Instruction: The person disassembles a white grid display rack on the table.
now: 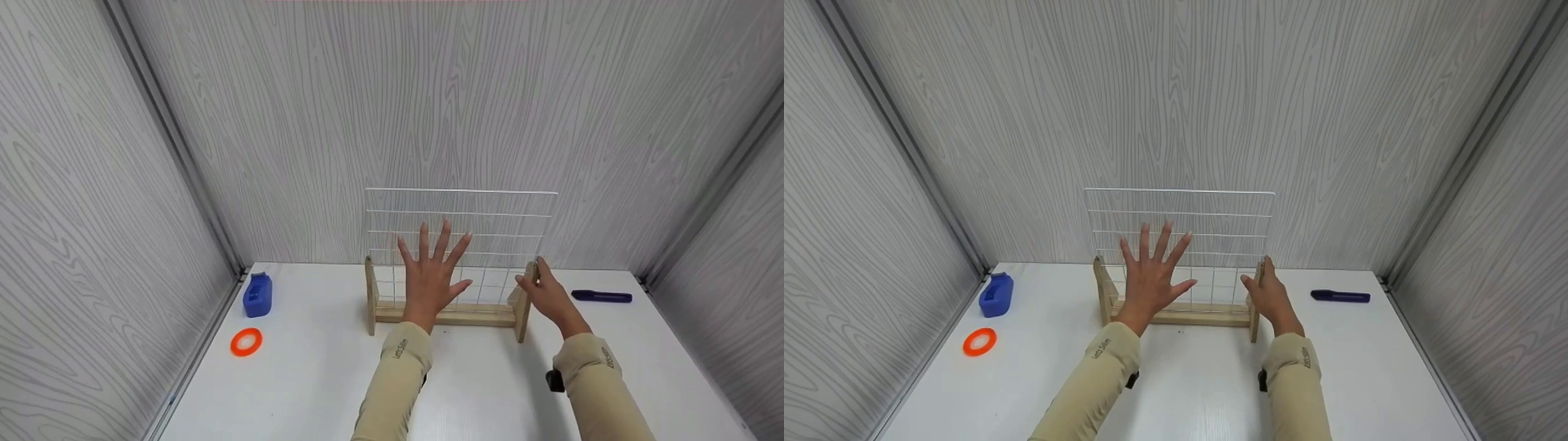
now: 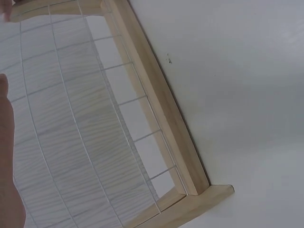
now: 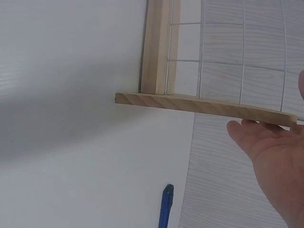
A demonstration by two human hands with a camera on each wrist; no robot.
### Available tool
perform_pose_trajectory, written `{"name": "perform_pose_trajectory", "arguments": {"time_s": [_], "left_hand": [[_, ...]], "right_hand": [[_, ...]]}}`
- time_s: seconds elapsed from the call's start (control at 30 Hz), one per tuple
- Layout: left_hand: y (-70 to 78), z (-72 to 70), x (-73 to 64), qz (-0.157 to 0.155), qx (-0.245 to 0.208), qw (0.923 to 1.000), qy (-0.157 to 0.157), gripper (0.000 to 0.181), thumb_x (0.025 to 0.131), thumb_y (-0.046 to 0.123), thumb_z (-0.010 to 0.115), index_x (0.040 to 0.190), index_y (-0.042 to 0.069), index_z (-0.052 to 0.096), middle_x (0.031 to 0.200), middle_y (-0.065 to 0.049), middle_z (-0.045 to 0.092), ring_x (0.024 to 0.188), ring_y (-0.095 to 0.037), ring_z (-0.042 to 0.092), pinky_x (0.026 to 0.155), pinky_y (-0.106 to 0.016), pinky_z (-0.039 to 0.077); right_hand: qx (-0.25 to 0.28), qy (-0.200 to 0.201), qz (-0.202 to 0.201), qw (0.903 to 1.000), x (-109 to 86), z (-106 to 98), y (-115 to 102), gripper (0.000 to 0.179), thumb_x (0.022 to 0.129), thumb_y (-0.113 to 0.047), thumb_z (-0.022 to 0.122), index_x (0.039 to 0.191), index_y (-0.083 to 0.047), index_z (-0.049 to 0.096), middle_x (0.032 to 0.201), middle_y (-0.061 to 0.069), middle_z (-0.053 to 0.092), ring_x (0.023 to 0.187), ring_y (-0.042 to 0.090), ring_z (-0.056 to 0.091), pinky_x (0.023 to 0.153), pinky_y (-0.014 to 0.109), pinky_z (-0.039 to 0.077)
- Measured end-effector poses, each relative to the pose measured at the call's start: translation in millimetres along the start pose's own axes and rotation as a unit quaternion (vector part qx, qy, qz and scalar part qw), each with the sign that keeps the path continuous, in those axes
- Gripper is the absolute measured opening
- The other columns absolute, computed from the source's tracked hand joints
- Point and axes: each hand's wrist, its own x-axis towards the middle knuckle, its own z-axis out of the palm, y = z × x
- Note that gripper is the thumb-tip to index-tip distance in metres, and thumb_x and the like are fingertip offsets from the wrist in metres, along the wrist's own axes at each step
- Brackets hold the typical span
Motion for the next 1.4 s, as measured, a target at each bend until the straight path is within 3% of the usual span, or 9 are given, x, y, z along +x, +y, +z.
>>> {"name": "perform_pose_trajectory", "arguments": {"time_s": [0.17,0.3,0.43,0.57,0.77,0.9,1.03,1.4], "left_hand": [[7.2,0.9,1.7,0.010,0.005,0.9999,0.002,0.099,0.082,0.091,0.037,0.160,0.047,-0.005,0.172,0.002,0.012,0.156,-0.037,0.020,0.113,-0.075,0.029],[11.0,0.4,5.8,0.015,0.007,0.9999,0.003,0.098,0.083,0.090,0.038,0.160,0.048,-0.003,0.172,0.002,0.011,0.156,-0.037,0.020,0.113,-0.075,0.028],[14.1,-1.3,9.7,0.015,0.004,0.9998,-0.008,0.097,0.083,0.090,0.040,0.160,0.049,-0.002,0.172,0.002,0.011,0.156,-0.040,0.020,0.112,-0.075,0.029],[15.9,-2.3,12.9,0.012,-0.001,0.9995,-0.028,0.095,0.084,0.088,0.042,0.160,0.051,-0.001,0.173,0.001,0.010,0.155,-0.043,0.020,0.111,-0.076,0.030],[17.8,-5.3,19.1,0.013,0.006,0.9980,-0.061,0.096,0.086,0.085,0.042,0.158,0.050,-0.010,0.173,0.000,0.004,0.156,-0.043,0.016,0.111,-0.077,0.029],[20.0,-7.0,24.5,0.012,0.007,0.9976,-0.067,0.095,0.086,0.084,0.045,0.158,0.052,-0.008,0.173,0.001,0.004,0.156,-0.042,0.021,0.110,-0.077,0.029],[20.9,-7.1,29.9,0.010,0.004,0.9972,-0.073,0.094,0.085,0.083,0.048,0.158,0.054,-0.002,0.173,0.002,0.008,0.155,-0.040,0.023,0.110,-0.078,0.029],[22.1,-6.1,39.5,0.001,0.007,0.9960,-0.089,0.102,0.087,0.076,0.057,0.157,0.052,-0.014,0.174,0.000,0.003,0.156,-0.039,0.022,0.111,-0.077,0.029]], "right_hand": [[-0.001,0.004,-0.009,0.9999,2.4,-1,-2,0.084,0.109,-0.044,0.040,0.161,-0.004,-0.013,0.165,0.034,0.004,0.151,0.053,0.016,0.123,0.061,0.022],[-0.003,0.007,-0.012,0.9999,5.4,-3,-3,0.079,0.110,-0.032,0.040,0.161,-0.005,-0.013,0.165,0.035,0.006,0.151,0.053,0.018,0.122,0.061,0.025],[-0.010,0.006,-0.009,0.9999,8.5,-2,-2,0.075,0.109,-0.017,0.039,0.161,-0.003,-0.014,0.165,0.036,0.004,0.150,0.054,0.018,0.120,0.062,0.027],[-0.019,0.006,-0.006,0.9998,9.1,1,-2,0.074,0.107,-0.012,0.037,0.160,0.000,-0.013,0.165,0.035,0.001,0.150,0.055,0.015,0.121,0.062,0.023],[-0.033,0.019,-0.006,0.9993,9.1,3,1,0.070,0.105,-0.008,0.032,0.159,0.003,-0.010,0.165,0.036,0.003,0.152,0.051,0.011,0.124,0.061,0.018],[-0.037,0.029,-0.002,0.9989,10.1,3,3,0.068,0.105,-0.007,0.031,0.160,0.004,-0.007,0.165,0.034,0.005,0.154,0.049,0.010,0.125,0.060,0.016],[-0.041,0.046,-0.002,0.9981,10.6,4,4,0.064,0.107,-0.009,0.030,0.160,0.004,-0.002,0.165,0.033,0.009,0.154,0.047,0.013,0.125,0.058,0.017],[-0.065,0.095,-0.011,0.9933,14.9,2,4,0.057,0.106,-0.007,0.032,0.159,0.008,0.016,0.161,0.033,0.027,0.150,0.047,0.026,0.124,0.056,0.024]]}}
